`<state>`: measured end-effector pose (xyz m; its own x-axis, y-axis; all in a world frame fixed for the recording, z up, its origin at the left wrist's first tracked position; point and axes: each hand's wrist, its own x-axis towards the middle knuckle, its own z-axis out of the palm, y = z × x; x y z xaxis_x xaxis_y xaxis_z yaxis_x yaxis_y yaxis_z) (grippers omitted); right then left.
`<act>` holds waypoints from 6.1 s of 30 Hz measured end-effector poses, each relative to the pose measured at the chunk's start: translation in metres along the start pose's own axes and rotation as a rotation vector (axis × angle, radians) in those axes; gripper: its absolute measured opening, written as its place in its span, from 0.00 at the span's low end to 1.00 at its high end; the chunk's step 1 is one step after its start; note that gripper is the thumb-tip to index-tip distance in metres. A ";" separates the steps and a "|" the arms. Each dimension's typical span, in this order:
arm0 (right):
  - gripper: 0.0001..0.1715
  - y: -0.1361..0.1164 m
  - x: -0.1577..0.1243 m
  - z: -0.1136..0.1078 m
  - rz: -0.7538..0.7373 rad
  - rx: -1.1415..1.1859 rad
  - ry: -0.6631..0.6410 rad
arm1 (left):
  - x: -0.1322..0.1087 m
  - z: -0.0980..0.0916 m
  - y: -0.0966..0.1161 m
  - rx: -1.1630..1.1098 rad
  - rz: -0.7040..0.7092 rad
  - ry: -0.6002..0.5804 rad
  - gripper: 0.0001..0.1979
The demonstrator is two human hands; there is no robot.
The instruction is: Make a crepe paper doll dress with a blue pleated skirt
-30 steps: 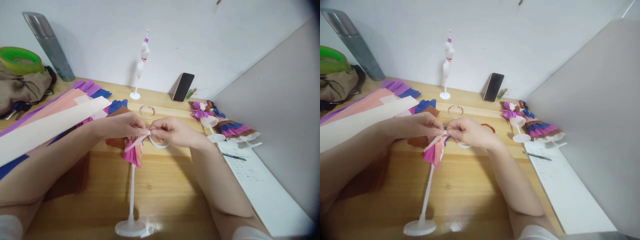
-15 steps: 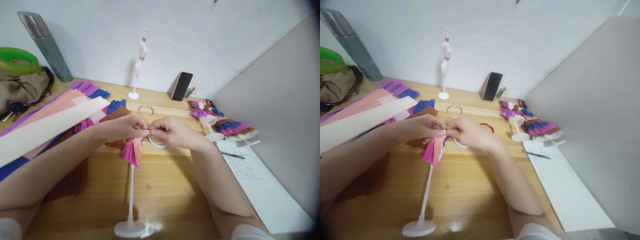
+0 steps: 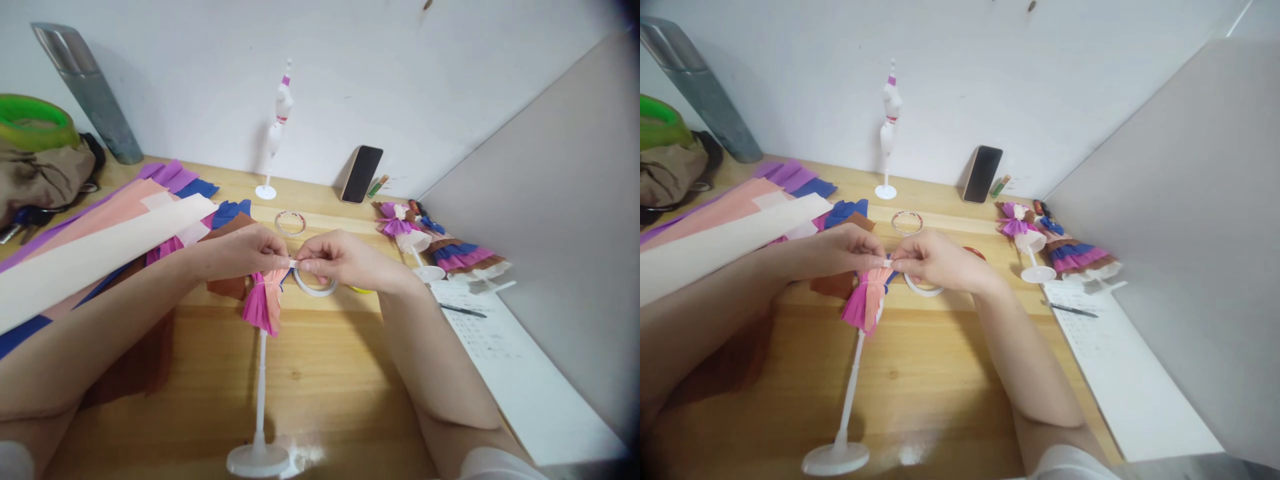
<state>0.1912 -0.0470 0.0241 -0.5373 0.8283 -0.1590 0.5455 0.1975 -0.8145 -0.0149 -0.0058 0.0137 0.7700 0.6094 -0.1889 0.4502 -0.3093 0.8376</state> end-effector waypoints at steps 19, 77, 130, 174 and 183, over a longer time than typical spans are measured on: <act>0.16 0.001 -0.002 -0.008 0.039 -0.013 0.214 | -0.001 -0.010 0.014 -0.017 -0.136 0.269 0.07; 0.15 0.049 0.000 0.057 0.264 0.305 0.252 | -0.027 0.010 -0.030 0.057 -0.321 0.097 0.15; 0.16 0.041 0.013 0.062 0.241 -0.271 0.204 | -0.021 0.039 -0.056 0.219 -0.333 0.277 0.21; 0.18 0.037 0.007 0.078 0.056 0.772 0.423 | -0.032 0.044 -0.042 -0.927 -0.127 0.323 0.13; 0.17 0.026 0.005 0.077 0.016 0.971 0.378 | -0.033 0.045 -0.033 -0.978 -0.110 0.339 0.15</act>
<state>0.1533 -0.0777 -0.0409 -0.2063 0.9705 -0.1250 -0.2915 -0.1829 -0.9389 -0.0348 -0.0486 -0.0310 0.5113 0.8185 -0.2621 -0.1698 0.3952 0.9028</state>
